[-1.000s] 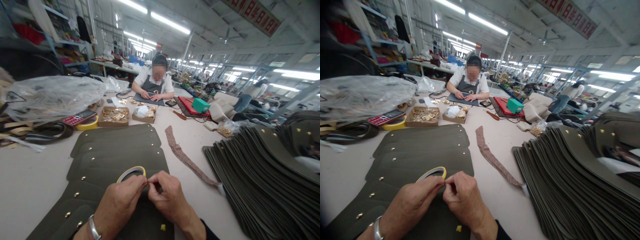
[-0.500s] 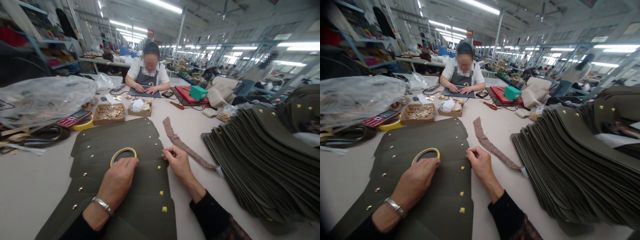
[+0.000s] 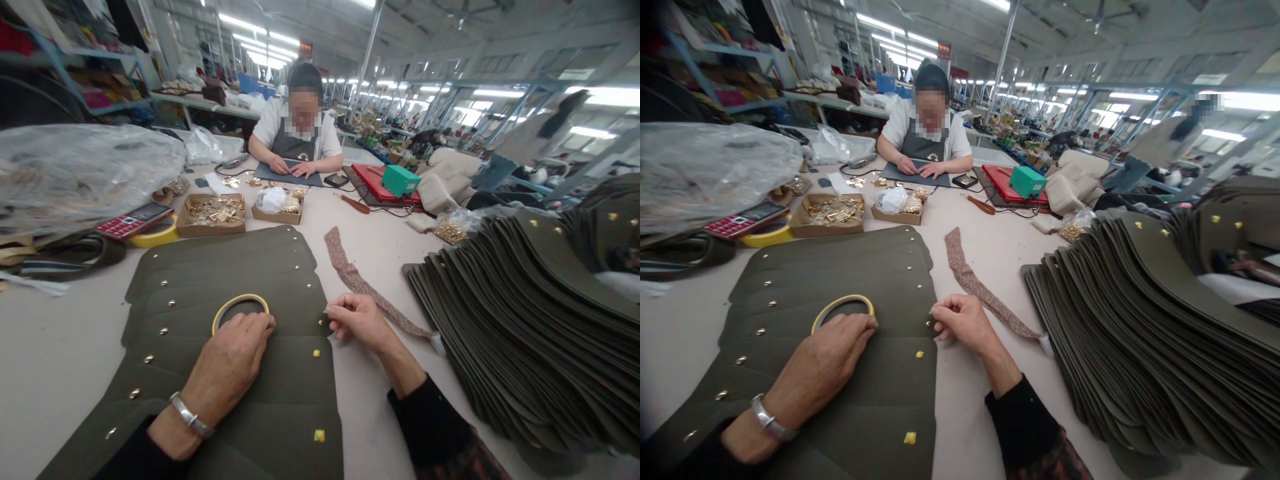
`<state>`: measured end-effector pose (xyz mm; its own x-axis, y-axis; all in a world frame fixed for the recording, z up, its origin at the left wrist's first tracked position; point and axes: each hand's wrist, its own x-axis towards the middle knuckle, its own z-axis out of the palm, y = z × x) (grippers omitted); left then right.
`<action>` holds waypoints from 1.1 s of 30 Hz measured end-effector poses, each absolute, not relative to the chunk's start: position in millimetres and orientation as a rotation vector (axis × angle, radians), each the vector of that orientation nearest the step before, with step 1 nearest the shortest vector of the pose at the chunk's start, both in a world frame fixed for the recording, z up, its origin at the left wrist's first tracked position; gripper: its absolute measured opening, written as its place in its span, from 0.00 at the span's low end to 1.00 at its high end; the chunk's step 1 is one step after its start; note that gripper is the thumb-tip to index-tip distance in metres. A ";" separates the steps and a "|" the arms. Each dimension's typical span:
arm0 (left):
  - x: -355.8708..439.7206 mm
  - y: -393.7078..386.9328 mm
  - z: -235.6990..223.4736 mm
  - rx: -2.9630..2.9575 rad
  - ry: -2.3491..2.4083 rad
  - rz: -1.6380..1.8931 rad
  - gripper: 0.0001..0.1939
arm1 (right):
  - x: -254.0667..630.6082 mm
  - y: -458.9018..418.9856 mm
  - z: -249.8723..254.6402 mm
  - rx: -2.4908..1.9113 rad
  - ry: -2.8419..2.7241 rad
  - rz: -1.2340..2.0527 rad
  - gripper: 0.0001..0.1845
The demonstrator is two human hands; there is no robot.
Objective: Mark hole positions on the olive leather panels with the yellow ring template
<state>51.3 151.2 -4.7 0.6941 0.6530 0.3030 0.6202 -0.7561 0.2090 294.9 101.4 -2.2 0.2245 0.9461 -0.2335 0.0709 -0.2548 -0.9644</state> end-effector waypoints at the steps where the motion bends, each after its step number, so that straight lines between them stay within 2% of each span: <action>1: 50.5 151.2 -7.1 2.810 1.046 0.578 0.12 | 295.6 98.8 -1.7 -1.597 -1.032 1.199 0.13; 6: 49.1 152.5 -10.6 2.825 1.019 0.628 0.13 | 288.0 92.6 0.2 -1.782 -1.168 1.194 0.07; 11: 49.6 152.0 -8.3 2.831 0.999 0.633 0.14 | 282.4 92.8 3.7 -1.833 -1.289 1.104 0.06; 21: 50.7 151.8 -5.9 2.838 0.998 0.609 0.13 | 276.9 97.0 3.4 -1.922 -1.680 0.615 0.05; 25: 50.5 151.5 -5.5 2.845 0.997 0.609 0.14 | 283.9 91.2 6.5 -1.926 -1.701 0.485 0.18; 29: 50.3 152.0 -4.5 2.833 0.983 0.603 0.13 | 294.7 82.8 9.3 -1.719 -1.820 0.334 0.04; 33: 50.5 152.4 -3.0 2.807 0.984 0.575 0.12 | 293.2 81.3 9.7 -1.593 -2.100 0.240 0.09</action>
